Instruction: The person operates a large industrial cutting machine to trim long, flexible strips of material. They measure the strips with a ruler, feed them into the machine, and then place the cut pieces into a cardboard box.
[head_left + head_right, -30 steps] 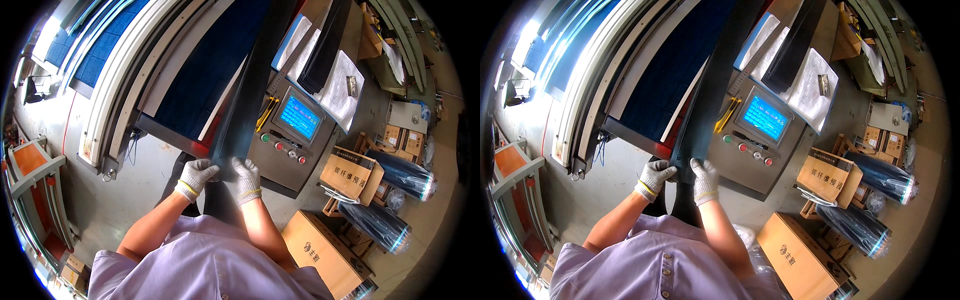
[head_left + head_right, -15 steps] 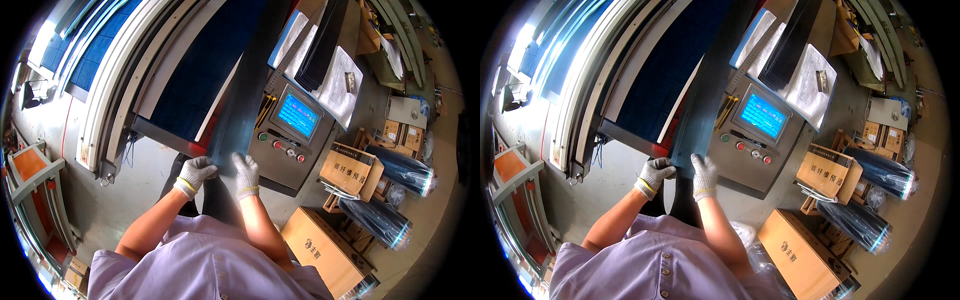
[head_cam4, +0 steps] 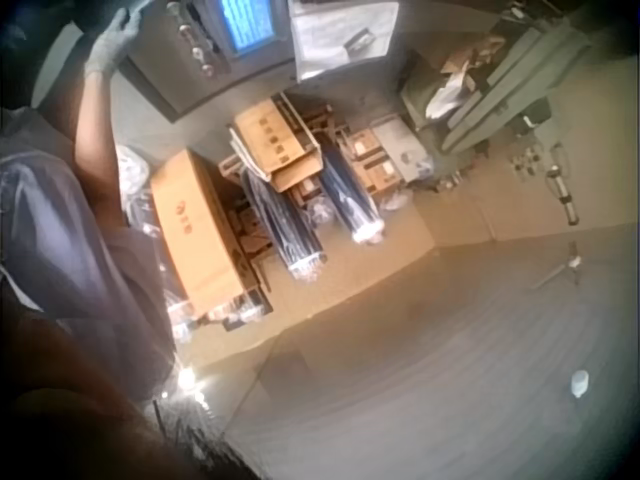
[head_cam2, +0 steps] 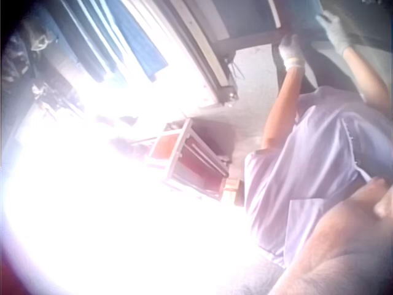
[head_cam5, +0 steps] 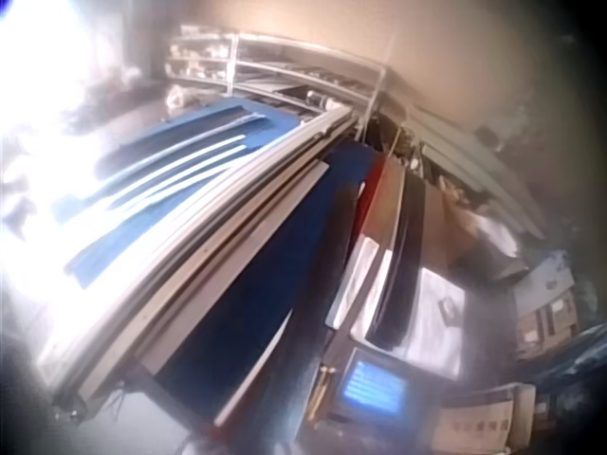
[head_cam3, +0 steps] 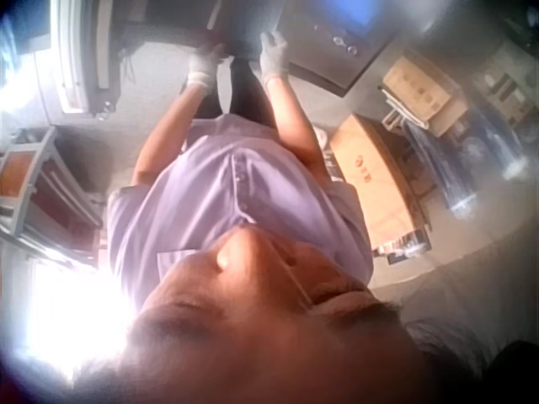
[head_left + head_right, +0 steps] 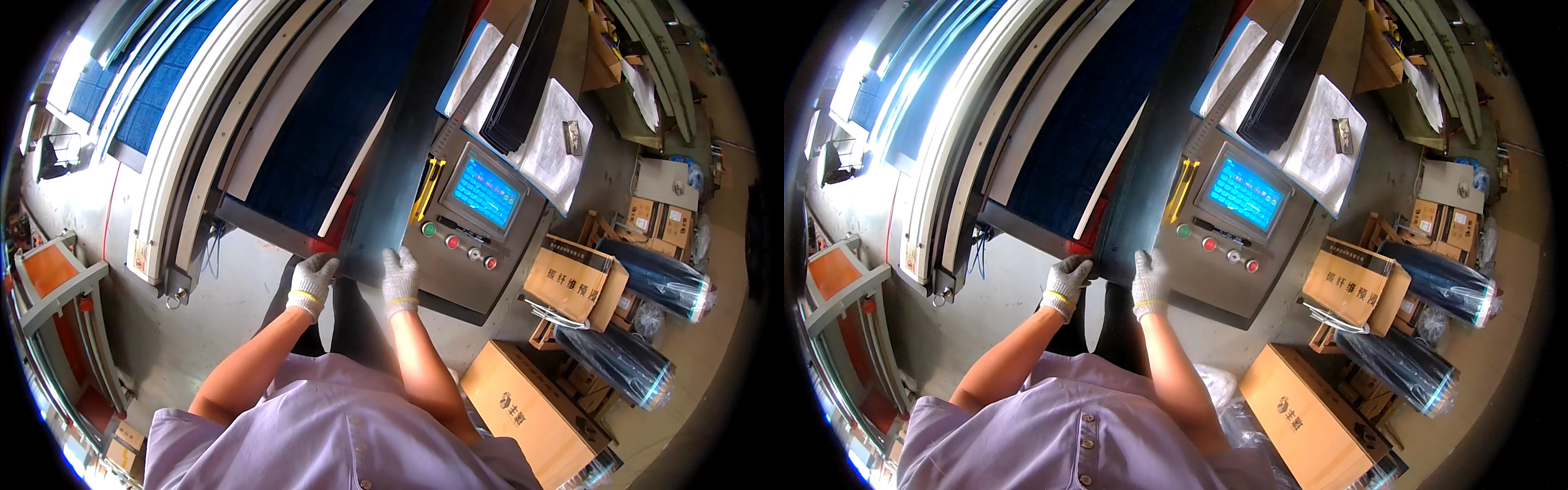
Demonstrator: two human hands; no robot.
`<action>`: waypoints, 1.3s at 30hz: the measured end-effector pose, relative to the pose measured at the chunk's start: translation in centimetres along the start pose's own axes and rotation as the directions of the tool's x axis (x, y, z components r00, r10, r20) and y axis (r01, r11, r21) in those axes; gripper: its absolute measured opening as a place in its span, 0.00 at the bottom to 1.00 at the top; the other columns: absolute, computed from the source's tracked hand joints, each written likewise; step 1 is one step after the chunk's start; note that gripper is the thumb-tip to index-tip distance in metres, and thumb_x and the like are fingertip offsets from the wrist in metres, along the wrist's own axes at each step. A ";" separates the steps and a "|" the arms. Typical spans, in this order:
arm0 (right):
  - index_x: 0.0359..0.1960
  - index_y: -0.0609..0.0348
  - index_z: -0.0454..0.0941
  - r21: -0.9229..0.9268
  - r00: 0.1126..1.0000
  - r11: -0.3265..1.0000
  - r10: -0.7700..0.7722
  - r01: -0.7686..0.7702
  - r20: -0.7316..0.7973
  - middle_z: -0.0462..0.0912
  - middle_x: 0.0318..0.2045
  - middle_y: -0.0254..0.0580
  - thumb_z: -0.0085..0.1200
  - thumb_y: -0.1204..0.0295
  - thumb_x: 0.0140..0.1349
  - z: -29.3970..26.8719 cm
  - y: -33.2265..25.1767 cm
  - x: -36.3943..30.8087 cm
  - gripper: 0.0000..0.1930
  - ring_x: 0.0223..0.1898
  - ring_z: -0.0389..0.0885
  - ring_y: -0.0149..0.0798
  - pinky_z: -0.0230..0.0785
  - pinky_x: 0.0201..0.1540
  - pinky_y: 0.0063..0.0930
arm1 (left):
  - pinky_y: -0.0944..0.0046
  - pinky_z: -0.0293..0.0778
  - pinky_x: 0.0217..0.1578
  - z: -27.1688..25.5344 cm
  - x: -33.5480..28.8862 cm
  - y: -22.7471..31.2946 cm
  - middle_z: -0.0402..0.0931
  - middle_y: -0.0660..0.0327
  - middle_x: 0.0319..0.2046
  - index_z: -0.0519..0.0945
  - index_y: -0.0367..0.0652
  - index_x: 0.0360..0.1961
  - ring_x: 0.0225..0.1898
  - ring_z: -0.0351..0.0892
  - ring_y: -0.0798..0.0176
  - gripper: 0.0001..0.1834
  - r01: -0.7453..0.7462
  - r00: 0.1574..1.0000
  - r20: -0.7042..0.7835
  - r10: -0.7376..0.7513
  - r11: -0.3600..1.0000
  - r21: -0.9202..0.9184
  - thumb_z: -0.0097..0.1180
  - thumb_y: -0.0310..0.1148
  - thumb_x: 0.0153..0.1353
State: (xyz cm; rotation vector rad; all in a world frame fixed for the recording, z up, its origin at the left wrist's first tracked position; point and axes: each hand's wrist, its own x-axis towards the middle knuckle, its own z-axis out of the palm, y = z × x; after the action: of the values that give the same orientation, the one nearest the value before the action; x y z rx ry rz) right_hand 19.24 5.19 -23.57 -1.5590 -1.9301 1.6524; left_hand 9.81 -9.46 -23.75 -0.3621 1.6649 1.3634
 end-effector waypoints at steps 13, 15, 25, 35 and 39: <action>0.44 0.66 0.76 -0.130 0.987 0.986 -0.120 0.106 -0.110 0.84 0.35 0.52 0.57 0.70 0.65 0.1 -2.4 -0.7 0.12 0.38 0.84 0.46 0.73 0.44 0.38 | 0.68 0.78 0.35 0.5 -0.4 1.8 0.83 0.59 0.33 0.81 0.32 0.44 0.31 0.83 0.67 0.11 0.080 0.988 0.142 -0.059 0.986 -0.148 0.55 0.30 0.68; 0.46 0.65 0.75 -0.186 0.981 0.977 -0.132 0.104 -0.145 0.84 0.36 0.52 0.57 0.69 0.65 0.1 -3.3 -1.0 0.13 0.38 0.84 0.46 0.74 0.45 0.38 | 0.68 0.78 0.35 -0.1 0.1 1.1 0.85 0.58 0.33 0.82 0.34 0.44 0.31 0.84 0.66 0.12 0.092 0.982 0.178 -0.067 0.987 -0.134 0.57 0.32 0.67; 0.50 0.67 0.76 -0.247 0.969 0.955 -0.204 0.166 -0.137 0.83 0.41 0.62 0.55 0.68 0.66 1.9 -0.3 -0.4 0.16 0.44 0.82 0.60 0.73 0.48 0.46 | 0.66 0.77 0.36 0.5 -0.7 1.7 0.83 0.58 0.32 0.80 0.32 0.45 0.32 0.82 0.67 0.18 -0.104 0.959 0.267 0.092 0.994 0.031 0.53 0.40 0.70; 0.70 0.66 0.51 -0.333 0.982 0.926 -0.191 0.180 -0.001 0.66 0.62 0.70 0.74 0.53 0.46 2.0 -7.5 0.7 0.56 0.62 0.69 0.63 0.64 0.64 0.45 | 0.52 0.76 0.35 2.2 -4.2 6.0 0.81 0.46 0.28 0.81 0.40 0.34 0.31 0.81 0.42 0.14 -0.636 0.767 0.572 0.290 0.454 0.624 0.61 0.41 0.59; 0.64 0.64 0.65 -0.090 0.985 0.984 -0.159 0.154 -0.061 0.73 0.58 0.62 0.72 0.60 0.47 -0.1 -7.0 1.0 0.43 0.59 0.73 0.58 0.67 0.61 0.44 | 0.57 0.76 0.49 0.5 0.3 10.2 0.84 0.54 0.40 0.80 0.36 0.50 0.46 0.82 0.60 0.33 -0.499 0.428 0.903 0.017 0.838 0.221 0.59 0.59 0.62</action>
State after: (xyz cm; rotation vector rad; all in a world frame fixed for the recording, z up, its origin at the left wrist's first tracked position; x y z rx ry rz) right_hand 14.79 7.05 -18.42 -1.4303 -2.0538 1.4543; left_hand 2.65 -5.41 -17.69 0.8580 1.0561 0.9893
